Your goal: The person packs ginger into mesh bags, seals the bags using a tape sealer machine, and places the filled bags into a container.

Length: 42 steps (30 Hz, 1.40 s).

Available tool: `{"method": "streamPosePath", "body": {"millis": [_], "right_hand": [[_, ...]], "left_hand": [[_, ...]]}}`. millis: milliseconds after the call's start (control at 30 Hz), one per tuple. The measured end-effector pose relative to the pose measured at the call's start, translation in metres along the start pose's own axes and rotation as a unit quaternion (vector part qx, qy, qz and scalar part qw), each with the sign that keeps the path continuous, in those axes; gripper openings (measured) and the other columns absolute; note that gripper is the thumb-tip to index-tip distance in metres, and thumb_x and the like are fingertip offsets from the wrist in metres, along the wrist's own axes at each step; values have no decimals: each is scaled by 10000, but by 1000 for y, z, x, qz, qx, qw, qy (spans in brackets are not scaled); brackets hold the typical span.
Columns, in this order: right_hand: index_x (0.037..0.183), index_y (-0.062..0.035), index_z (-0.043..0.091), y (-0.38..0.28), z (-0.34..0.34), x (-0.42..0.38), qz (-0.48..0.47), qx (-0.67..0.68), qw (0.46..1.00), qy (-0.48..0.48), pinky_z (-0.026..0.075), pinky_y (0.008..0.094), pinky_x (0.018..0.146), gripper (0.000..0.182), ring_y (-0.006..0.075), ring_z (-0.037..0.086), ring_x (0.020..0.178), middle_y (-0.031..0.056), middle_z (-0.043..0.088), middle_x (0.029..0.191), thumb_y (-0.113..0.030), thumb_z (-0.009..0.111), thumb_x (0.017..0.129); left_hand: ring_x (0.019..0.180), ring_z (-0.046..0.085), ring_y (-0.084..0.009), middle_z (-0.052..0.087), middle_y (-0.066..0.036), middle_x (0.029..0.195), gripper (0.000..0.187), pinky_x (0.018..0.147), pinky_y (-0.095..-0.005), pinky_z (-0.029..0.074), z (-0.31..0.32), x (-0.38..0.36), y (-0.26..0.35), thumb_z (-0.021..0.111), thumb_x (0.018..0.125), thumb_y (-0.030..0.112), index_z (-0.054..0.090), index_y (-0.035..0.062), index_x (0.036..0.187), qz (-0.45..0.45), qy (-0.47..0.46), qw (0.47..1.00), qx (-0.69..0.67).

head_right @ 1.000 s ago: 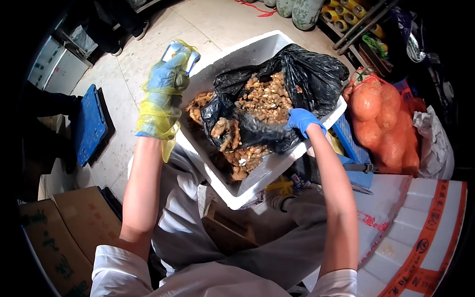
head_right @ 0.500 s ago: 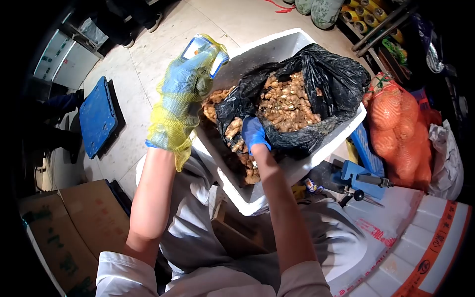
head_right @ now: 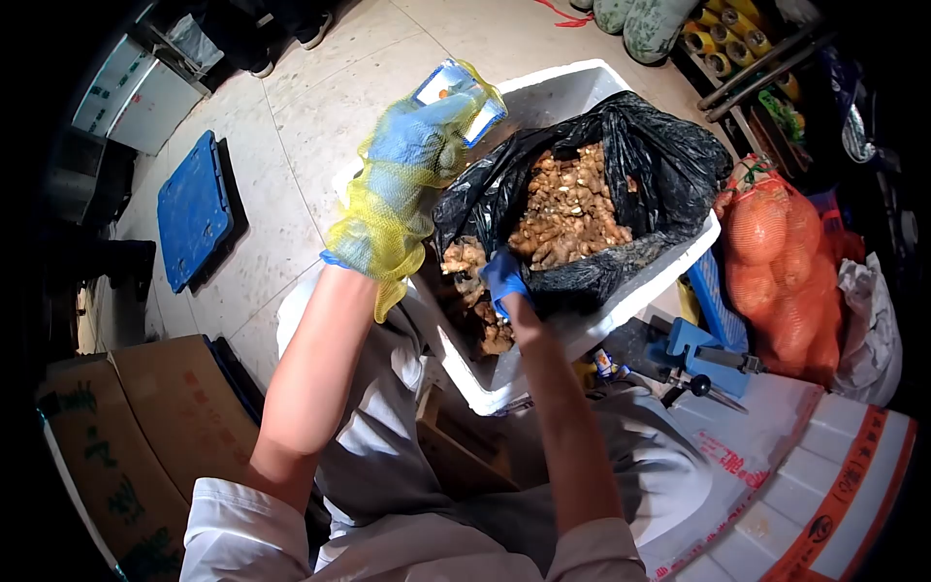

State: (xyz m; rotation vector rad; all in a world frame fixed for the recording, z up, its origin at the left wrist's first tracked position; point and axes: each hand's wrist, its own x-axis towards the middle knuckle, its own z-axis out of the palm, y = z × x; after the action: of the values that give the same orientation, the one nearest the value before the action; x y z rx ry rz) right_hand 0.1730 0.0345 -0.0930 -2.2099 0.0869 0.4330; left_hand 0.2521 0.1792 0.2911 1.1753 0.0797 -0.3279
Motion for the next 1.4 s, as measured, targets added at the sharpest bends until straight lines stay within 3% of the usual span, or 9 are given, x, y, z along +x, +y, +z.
{"method": "streamPosePath", "body": {"millis": [200,367,467,700,933,1067,1233,1333,1400], "right_hand": [[915,-16,547,-56,-34,-33,154,170,961,-156,480,300,596,244,170,556,701,106,572,758,-192,396,842],[897,-35,583,-103,-55,-61,247,320,913,-60,469,353,719,251,210,529,819,110,544,919,-102,349,831],[889,-12,535,-156,-112,-97,18,145,988,60,391,279,759,173,170,480,834,76,505,850,-149,474,802],[869,-28,486,-244,-205,-115,-132,342,886,285,385,191,653,150,53,456,716,-4,501,796,-139,559,800],[913,-10,479,-283,-213,-122,-178,296,873,344,382,188,679,166,48,459,743,3,505,834,-124,545,811],[934,3,470,-290,-210,-112,-201,256,873,362,385,190,702,186,57,460,764,11,507,852,-102,551,805],[929,-2,463,-297,-218,-111,-214,169,868,416,373,186,691,182,61,431,760,10,491,844,-97,554,803],[921,-9,462,-299,-221,-113,-216,151,873,411,368,182,687,176,58,424,756,7,487,836,-100,555,803],[920,-8,461,-303,-218,-114,-216,149,876,405,371,183,687,172,57,428,757,5,487,835,-98,552,805]], "left_hand": [[373,421,-98,492,-32,500,215,354,-243,313,7,4,-8,677,662,185,567,1,640,-12,-15,1000,-12],[344,414,-106,487,-38,486,263,318,-258,300,8,1,-4,685,657,218,565,-13,617,-47,-46,997,47],[342,420,-95,471,-27,447,300,315,-221,302,5,-6,2,683,662,249,581,-25,593,0,-68,995,67],[753,526,-46,579,-19,870,287,661,-159,429,-13,-22,2,552,799,85,514,-40,1055,148,-162,975,38],[804,520,-40,580,-17,913,283,686,-159,422,-12,-31,-5,519,826,91,506,-14,1089,134,-177,970,100],[802,561,-128,607,-108,900,242,729,-239,432,-4,-27,-15,505,813,65,528,-12,1041,369,-183,893,180],[705,553,-124,610,-86,839,206,653,-232,434,-22,-23,5,489,826,86,545,-12,998,316,-161,871,339],[693,510,-52,600,-18,844,253,625,-186,423,-24,-18,8,479,847,112,519,-26,1056,224,-136,963,66],[707,512,-49,597,-19,858,265,633,-184,425,-16,-21,7,476,850,118,511,-28,1069,240,-165,956,11]]}}
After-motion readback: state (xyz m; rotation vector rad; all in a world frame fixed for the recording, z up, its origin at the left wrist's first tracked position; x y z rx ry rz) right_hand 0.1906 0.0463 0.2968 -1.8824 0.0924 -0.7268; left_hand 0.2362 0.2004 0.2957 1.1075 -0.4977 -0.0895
